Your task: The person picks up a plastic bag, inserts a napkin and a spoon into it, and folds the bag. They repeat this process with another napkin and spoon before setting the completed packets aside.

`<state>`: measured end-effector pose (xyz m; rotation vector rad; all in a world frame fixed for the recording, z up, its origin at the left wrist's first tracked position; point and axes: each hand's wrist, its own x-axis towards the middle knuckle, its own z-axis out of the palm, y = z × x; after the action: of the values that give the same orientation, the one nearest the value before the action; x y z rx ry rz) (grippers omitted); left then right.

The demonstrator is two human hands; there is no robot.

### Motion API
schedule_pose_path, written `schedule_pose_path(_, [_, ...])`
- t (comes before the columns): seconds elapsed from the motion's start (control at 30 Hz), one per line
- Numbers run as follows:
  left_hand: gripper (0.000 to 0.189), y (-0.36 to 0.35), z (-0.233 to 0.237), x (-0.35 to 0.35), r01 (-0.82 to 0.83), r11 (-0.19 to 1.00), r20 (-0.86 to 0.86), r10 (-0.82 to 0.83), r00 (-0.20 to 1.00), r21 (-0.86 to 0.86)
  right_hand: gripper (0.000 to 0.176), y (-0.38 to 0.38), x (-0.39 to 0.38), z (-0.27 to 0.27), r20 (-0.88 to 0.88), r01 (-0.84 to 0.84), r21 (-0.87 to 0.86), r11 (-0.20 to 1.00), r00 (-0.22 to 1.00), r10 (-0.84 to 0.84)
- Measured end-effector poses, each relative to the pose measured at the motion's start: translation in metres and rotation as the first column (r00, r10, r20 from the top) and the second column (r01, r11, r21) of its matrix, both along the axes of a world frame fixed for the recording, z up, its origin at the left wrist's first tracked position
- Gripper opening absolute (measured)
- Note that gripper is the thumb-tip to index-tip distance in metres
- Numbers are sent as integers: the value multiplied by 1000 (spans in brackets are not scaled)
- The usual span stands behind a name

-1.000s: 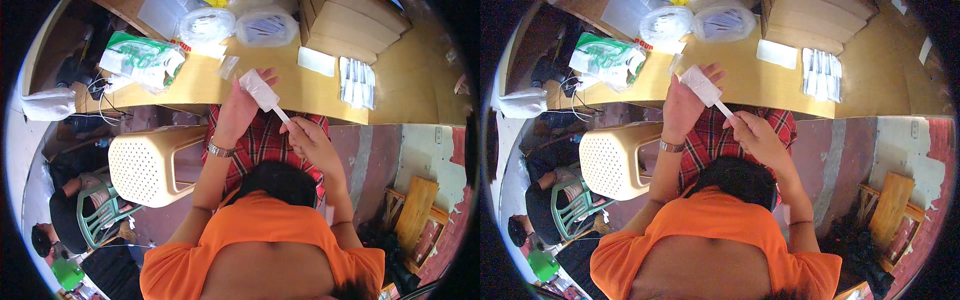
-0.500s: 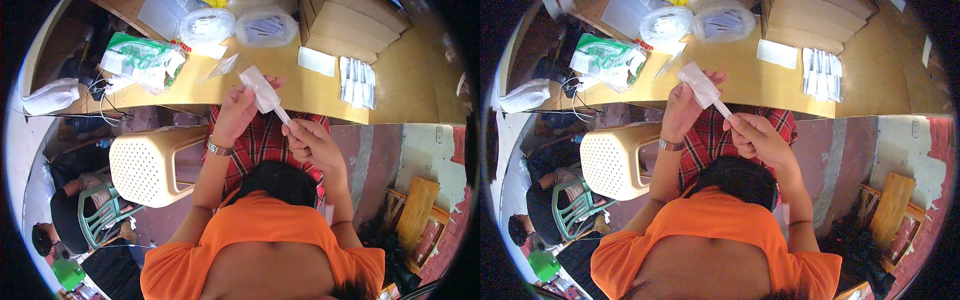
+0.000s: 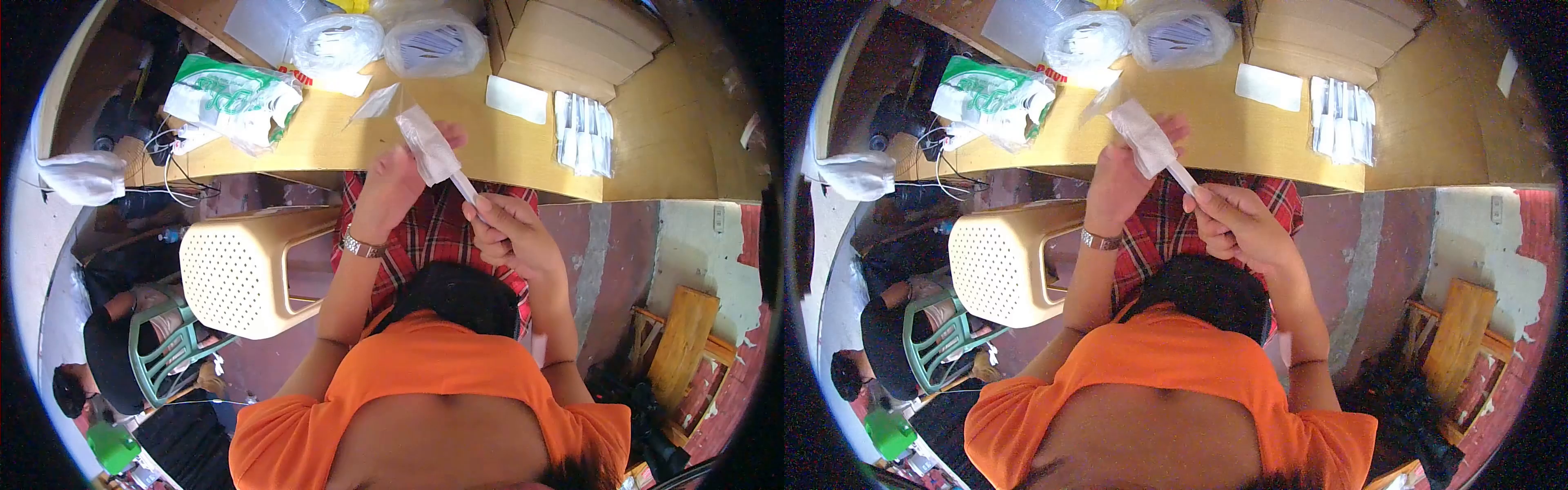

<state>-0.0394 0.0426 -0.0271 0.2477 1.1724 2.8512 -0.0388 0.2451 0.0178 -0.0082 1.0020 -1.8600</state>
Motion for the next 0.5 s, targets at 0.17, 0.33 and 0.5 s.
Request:
schedule_pose_path(0.17, [70, -4, 9, -4, -48, 999, 36, 47, 998, 25, 28, -1, 1, 1, 9, -13, -15, 1000, 1000, 13])
schedule_pose_path(0.33, [58, -4, 3, -3, -21, 998, -5, 21, 1000, -64, 28, -2, 1, -1, 3, -11, -28, 1000, 1000, 11])
schedule_pose_path(0.5, [51, 4, 2, 1, -50, 997, 2, 50, 999, -66, 28, -2, 2, 1, -19, 2, -29, 1000, 1000, -3])
